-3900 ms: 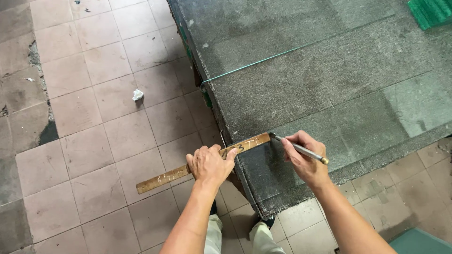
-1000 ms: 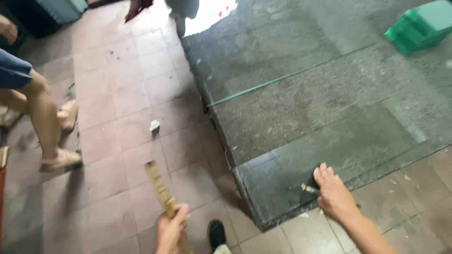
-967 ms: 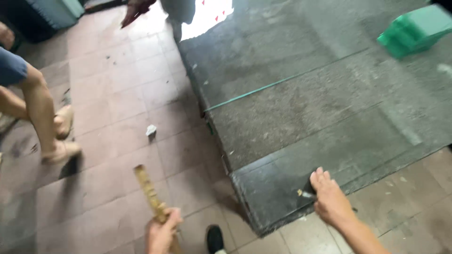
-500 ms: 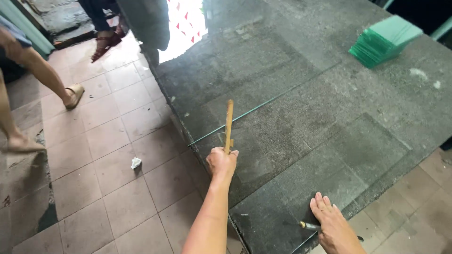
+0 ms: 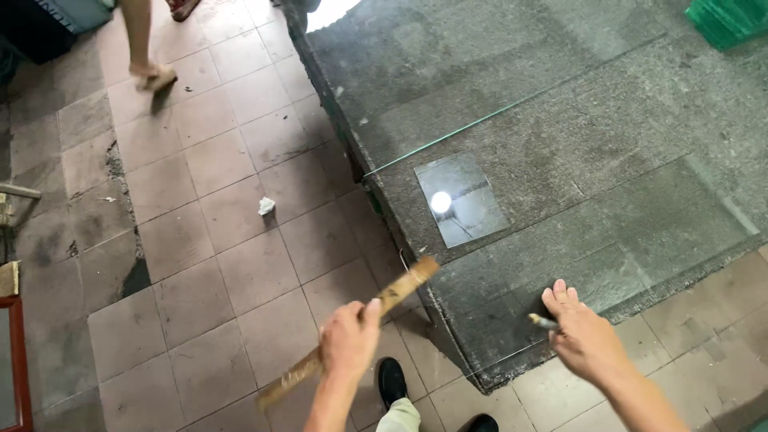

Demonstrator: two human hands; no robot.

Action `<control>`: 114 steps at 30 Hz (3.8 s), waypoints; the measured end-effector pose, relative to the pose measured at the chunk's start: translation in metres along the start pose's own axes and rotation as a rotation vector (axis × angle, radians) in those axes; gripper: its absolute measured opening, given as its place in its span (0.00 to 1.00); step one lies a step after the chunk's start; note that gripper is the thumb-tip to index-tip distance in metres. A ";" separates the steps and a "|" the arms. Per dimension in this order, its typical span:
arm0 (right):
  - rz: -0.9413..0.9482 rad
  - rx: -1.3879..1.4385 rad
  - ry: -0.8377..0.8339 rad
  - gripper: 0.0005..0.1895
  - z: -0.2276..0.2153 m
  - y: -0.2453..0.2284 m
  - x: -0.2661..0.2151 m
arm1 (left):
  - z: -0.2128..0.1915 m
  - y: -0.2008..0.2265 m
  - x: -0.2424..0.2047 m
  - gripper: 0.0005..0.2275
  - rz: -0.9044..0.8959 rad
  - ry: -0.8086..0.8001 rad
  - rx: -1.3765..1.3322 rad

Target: Cutting small rectangular pieces of glass from a larger sheet using a glass cutter and a ruler.

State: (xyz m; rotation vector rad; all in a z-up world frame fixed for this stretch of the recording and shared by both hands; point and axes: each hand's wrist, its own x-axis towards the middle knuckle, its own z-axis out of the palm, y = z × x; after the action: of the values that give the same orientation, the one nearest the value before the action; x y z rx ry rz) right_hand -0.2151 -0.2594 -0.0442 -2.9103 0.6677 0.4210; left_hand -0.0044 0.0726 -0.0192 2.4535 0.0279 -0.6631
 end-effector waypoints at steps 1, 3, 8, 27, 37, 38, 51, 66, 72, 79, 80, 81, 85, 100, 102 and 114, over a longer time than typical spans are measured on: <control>0.028 0.083 -0.030 0.37 -0.016 -0.004 0.000 | 0.004 0.004 -0.001 0.23 0.085 0.028 0.073; 0.046 0.160 -0.061 0.34 -0.065 -0.025 -0.007 | 0.008 0.015 -0.002 0.22 0.163 0.061 0.141; 0.344 0.318 0.015 0.25 -0.127 -0.067 -0.022 | 0.002 0.040 0.002 0.21 0.228 0.056 0.195; -0.120 0.744 0.331 0.13 -0.078 -0.108 0.049 | 0.011 0.051 0.003 0.24 0.161 -0.032 0.172; -0.201 0.715 0.317 0.15 -0.063 -0.090 0.040 | 0.036 0.035 -0.005 0.22 0.208 0.004 0.177; -0.199 0.721 0.312 0.15 -0.063 -0.088 0.034 | 0.037 0.034 -0.011 0.22 0.208 -0.008 0.191; -0.098 0.711 0.237 0.13 -0.027 -0.044 -0.103 | 0.075 -0.003 -0.147 0.20 0.225 -0.060 0.200; -0.118 -0.057 0.137 0.43 0.003 0.028 -0.023 | 0.091 -0.066 -0.058 0.10 -0.130 -0.065 -0.690; -0.089 -0.023 0.001 0.45 -0.004 -0.001 -0.030 | 0.033 -0.167 -0.004 0.09 -0.254 0.017 -0.866; 0.047 0.029 -0.153 0.45 -0.026 -0.022 -0.034 | 0.032 0.084 0.066 0.08 0.096 -0.068 -0.740; 0.068 0.035 -0.180 0.46 -0.025 -0.024 -0.035 | 0.045 0.114 0.079 0.07 0.132 -0.031 -0.605; 0.073 0.039 -0.179 0.46 -0.024 -0.026 -0.032 | 0.047 0.134 0.087 0.07 0.136 -0.035 -0.602; 0.106 0.062 -0.168 0.45 -0.016 -0.026 -0.031 | 0.069 0.171 0.121 0.12 0.138 0.042 -0.306; 0.071 0.032 -0.185 0.44 -0.014 -0.065 -0.049 | 0.016 0.015 -0.014 0.23 0.144 -0.010 0.066; 0.064 0.019 -0.199 0.43 -0.013 -0.055 -0.050 | 0.025 0.019 -0.019 0.23 0.146 -0.003 0.109; 0.205 0.787 -0.008 0.19 -0.095 -0.059 -0.016 | 0.031 0.031 -0.010 0.21 0.243 0.041 0.203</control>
State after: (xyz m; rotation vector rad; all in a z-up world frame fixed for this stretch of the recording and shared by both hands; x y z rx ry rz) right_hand -0.1798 -0.2177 0.0546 -2.1069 0.8858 0.1341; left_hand -0.0216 0.0310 -0.0195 2.6067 -0.3314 -0.5299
